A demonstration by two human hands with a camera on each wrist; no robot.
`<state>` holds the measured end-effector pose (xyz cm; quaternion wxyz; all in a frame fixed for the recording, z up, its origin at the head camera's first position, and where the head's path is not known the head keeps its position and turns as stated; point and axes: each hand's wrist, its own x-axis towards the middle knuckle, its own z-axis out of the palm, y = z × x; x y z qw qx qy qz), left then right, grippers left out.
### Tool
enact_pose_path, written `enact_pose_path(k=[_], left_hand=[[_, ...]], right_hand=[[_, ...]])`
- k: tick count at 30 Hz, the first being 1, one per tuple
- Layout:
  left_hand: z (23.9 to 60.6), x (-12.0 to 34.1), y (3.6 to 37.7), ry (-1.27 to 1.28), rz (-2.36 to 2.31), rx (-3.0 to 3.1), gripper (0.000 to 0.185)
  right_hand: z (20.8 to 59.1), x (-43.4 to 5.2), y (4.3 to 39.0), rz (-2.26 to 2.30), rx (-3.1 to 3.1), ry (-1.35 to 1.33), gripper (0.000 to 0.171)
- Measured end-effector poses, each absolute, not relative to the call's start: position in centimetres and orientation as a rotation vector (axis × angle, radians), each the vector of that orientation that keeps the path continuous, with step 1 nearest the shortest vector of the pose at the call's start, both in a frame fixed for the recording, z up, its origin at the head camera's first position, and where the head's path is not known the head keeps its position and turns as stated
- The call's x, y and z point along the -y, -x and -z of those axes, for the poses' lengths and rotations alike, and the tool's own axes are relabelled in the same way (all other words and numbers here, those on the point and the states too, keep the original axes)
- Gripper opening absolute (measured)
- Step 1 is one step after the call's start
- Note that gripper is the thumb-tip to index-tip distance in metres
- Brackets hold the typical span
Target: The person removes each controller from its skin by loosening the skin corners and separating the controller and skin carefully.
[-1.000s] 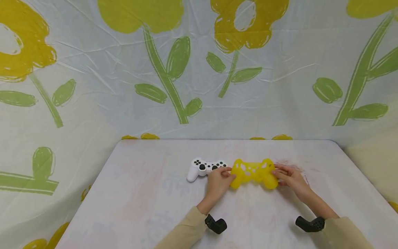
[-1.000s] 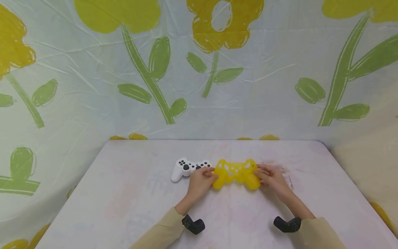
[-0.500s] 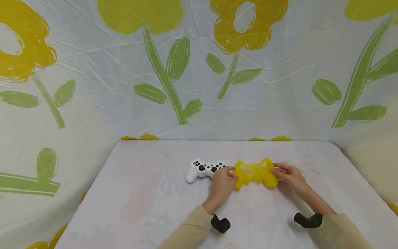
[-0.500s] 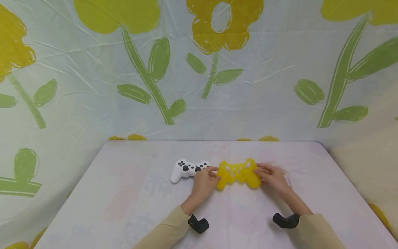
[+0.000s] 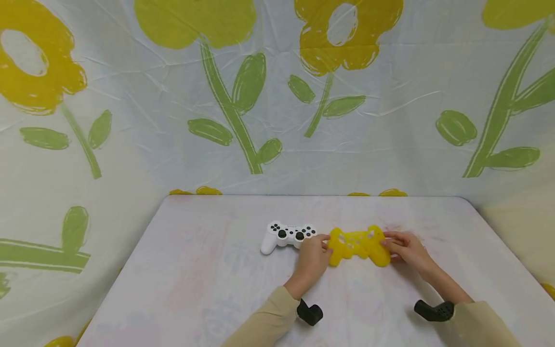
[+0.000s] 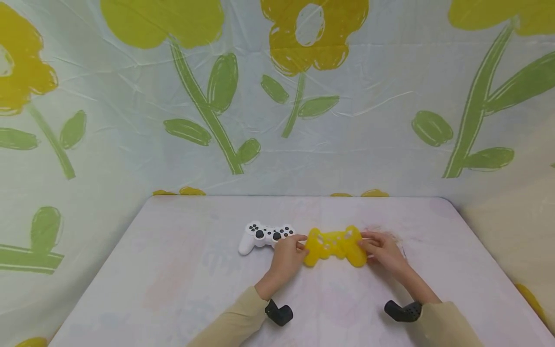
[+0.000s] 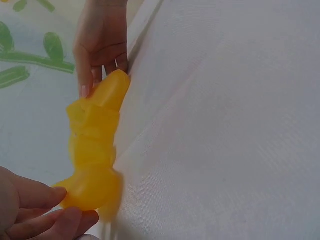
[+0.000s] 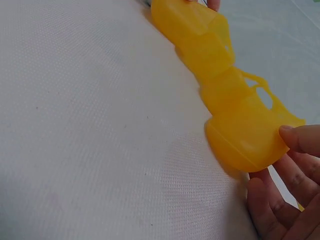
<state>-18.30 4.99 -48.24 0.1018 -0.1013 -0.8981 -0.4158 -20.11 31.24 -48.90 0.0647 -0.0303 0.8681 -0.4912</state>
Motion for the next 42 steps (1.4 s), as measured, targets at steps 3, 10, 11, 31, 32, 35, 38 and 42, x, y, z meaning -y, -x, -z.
enact_pose_path(k=[3, 10, 11, 31, 32, 35, 38, 42], left_hand=[[48.24, -4.99, 18.31, 0.318, 1.214, 2.657, 0.026], [48.28, -4.90, 18.35, 0.358, 1.195, 2.672, 0.029], [48.29, -4.89, 18.33, 0.357, 1.202, 2.675, 0.030], [48.16, -4.76, 18.31, 0.349, 1.207, 2.676, 0.031], [48.14, -4.75, 18.31, 0.349, 1.201, 2.677, 0.031], [48.20, -4.79, 18.36, 0.353, 1.167, 2.674, 0.031], [48.24, -4.88, 18.42, 0.359, 1.121, 2.679, 0.030], [48.32, -5.10, 18.59, 0.392, 1.029, 2.681, 0.029]], right_hand=[[48.89, -31.44, 19.99, 1.462, -2.636, 0.094, 0.059], [48.93, -31.66, 19.91, 1.432, -2.647, 0.097, 0.057], [48.93, -31.66, 19.93, 1.428, -2.648, 0.103, 0.057], [48.82, -31.36, 19.92, 1.383, -2.688, 0.069, 0.057], [48.83, -31.36, 19.93, 1.384, -2.694, 0.063, 0.057], [48.85, -31.37, 19.94, 1.391, -2.707, 0.047, 0.056], [48.89, -31.40, 19.93, 1.407, -2.714, 0.033, 0.055], [49.03, -31.51, 19.96, 1.439, -2.721, 0.023, 0.055]])
